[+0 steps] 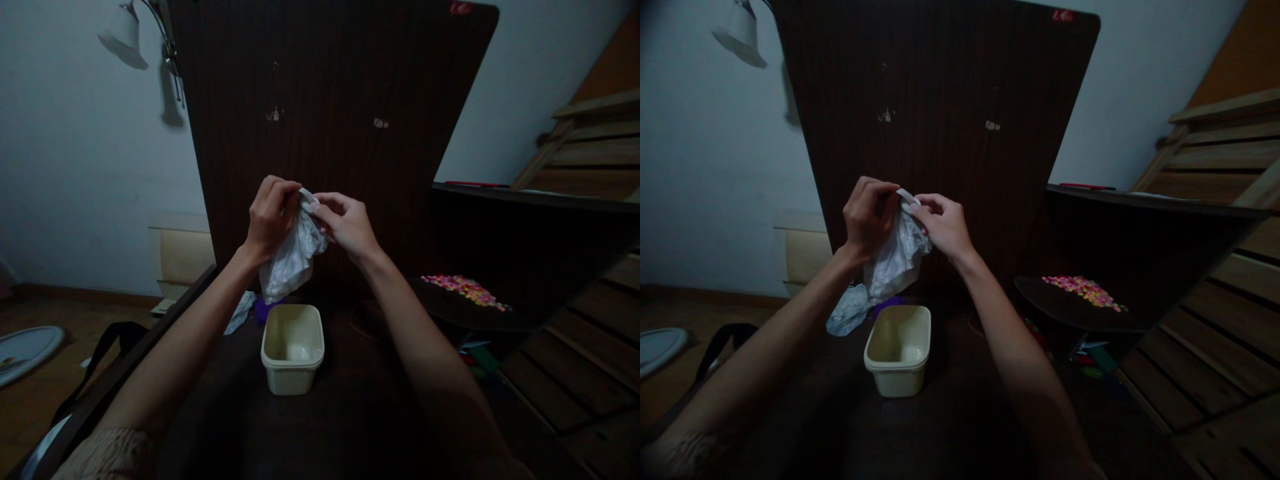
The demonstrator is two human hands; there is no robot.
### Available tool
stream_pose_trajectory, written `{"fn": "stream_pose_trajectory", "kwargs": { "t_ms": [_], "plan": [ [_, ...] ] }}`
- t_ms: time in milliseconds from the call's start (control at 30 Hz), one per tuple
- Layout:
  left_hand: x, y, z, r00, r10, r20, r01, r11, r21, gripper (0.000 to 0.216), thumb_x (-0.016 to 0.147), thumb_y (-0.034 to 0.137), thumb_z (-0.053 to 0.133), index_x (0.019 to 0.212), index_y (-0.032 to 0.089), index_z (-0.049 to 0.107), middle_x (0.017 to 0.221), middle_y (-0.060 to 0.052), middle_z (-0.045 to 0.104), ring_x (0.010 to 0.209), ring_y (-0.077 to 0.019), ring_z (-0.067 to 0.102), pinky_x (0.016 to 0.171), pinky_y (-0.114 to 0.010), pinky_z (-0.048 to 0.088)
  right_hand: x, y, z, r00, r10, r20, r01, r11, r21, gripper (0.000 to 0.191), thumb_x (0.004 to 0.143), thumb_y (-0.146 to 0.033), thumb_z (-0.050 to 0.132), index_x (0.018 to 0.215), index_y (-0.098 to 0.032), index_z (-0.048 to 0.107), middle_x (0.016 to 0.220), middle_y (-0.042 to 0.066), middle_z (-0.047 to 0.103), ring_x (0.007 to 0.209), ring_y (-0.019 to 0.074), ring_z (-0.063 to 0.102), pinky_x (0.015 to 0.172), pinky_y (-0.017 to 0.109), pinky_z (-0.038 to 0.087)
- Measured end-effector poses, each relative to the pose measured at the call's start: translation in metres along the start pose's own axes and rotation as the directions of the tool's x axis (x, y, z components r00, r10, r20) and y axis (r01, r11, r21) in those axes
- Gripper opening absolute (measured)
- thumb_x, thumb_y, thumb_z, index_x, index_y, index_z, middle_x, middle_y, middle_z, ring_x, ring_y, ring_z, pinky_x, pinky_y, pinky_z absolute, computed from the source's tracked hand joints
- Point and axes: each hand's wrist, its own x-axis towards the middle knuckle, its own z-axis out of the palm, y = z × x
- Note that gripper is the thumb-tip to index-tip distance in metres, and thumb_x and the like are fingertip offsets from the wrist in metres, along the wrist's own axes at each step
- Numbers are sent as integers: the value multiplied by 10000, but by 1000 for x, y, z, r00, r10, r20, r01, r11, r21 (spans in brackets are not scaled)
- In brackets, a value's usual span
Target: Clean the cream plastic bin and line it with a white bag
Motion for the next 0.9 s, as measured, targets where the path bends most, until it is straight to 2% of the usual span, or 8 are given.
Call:
{"fn": "stream_pose_trajectory", "kwargs": {
  "t_ms": [133,267,333,433,533,633,733,900],
  "plan": [
    [-10,-11,10,998,-26,52,27,999,-24,81,965,159,536,955,200,605,911,-46,643,859,-176,618,787,-313,504,11,20,-8,996,-72,-52,68,995,-74,214,728,-281,767,906,-192,687,703,-19,622,586,120,522,544,263,423],
    [-22,-14,14,968,-49,246,57,998,-25,126,925,110,537,1003,172,614,985,-67,658,923,-181,623,817,-304,508,17,49,-18,984,-153,-88,134,973,-188,184,714,-247,731,882,-176,704,796,12,690,699,146,600,638,279,471],
    [-30,-15,14,915,-31,402,58,997,-55,187,887,99,557,1045,162,632,1011,-75,667,946,-194,625,827,-310,512,16,65,-23,986,-143,-82,118,959,-256,162,729,-254,710,874,-182,706,833,20,713,727,156,624,672,289,485],
    [-42,-18,16,804,-1,594,69,993,-92,177,877,147,594,1035,145,674,954,-75,681,898,-202,632,808,-312,511,10,88,-30,994,-91,-62,67,948,-312,123,732,-263,688,831,-189,699,816,14,717,701,157,628,672,291,487],
    [-53,-20,21,722,-24,691,117,989,-88,149,909,187,590,989,134,704,874,-70,680,799,-186,628,756,-295,499,4,104,-35,998,-41,-46,23,945,-327,123,714,-276,688,800,-189,695,767,5,704,645,147,606,639,280,472],
    [-61,-22,27,671,-30,741,134,988,-81,146,916,167,570,951,129,706,848,-72,673,763,-183,621,724,-288,488,1,115,-38,999,3,-53,-21,940,-340,126,694,-271,685,789,-189,698,759,3,704,649,144,599,627,269,456],
    [-69,-21,32,664,-27,747,132,988,-82,125,907,135,561,922,138,685,858,-71,665,784,-185,620,722,-285,486,-1,123,-42,994,46,-96,-76,936,-344,120,663,-237,671,770,-190,700,748,1,700,668,148,599,629,264,444],
    [-80,-18,37,692,-42,721,139,987,-76,104,923,134,539,939,146,641,890,-75,649,855,-200,611,765,-303,494,-6,138,-47,967,146,-210,-210,921,-327,141,635,-205,591,735,-194,690,642,-16,648,615,155,579,577,257,418]
  ]
}}
